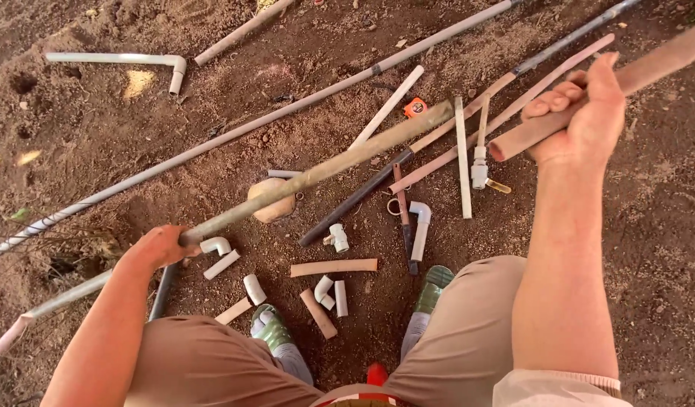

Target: Sawing PVC pipes to length and assembling them with various plastic fittings on the ground.

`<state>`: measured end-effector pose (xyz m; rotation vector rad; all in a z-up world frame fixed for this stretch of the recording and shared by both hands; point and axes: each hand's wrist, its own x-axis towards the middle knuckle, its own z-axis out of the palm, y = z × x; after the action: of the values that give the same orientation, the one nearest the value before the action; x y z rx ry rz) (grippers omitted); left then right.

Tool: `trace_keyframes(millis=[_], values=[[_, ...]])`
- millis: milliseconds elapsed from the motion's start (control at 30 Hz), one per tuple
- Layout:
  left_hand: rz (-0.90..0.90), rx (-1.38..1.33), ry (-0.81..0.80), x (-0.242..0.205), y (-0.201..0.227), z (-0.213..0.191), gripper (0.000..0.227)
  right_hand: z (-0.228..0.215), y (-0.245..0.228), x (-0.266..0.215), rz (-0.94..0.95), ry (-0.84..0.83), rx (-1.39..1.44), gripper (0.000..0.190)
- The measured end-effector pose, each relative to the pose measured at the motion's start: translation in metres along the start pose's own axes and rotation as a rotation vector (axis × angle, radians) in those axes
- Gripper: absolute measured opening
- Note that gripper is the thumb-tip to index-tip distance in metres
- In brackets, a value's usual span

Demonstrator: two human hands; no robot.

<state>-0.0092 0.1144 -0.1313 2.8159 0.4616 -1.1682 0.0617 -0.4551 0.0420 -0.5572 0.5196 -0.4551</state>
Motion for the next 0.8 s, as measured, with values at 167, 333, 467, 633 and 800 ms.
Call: trace_keyframes(millis=[167,333,467,633,800], values=[[-0.041,0.027,-0.017,0.002,-0.002,0.001,0.028,0.02,0.007,-0.026,0.084,-0.127,-0.28,0.011],[-0.06,-0.027,-0.054,-0.008,0.007,0.0,0.029,0.03,0.038,-0.045,0.262,-0.292,-0.415,0.009],[0.064,0.068,0.099,0.023,0.0,0.016,0.039,0.02,0.069,-0.023,0.215,-0.416,-0.607,0.012],[0.449,-0.283,0.215,-0.087,0.13,-0.047,0.047,0.022,0.099,-0.035,0.252,-0.424,-0.656,0.014],[0.73,-0.279,0.374,-0.092,0.166,-0.051,0.041,0.036,0.085,-0.054,0.14,-0.368,-0.667,0.016]])
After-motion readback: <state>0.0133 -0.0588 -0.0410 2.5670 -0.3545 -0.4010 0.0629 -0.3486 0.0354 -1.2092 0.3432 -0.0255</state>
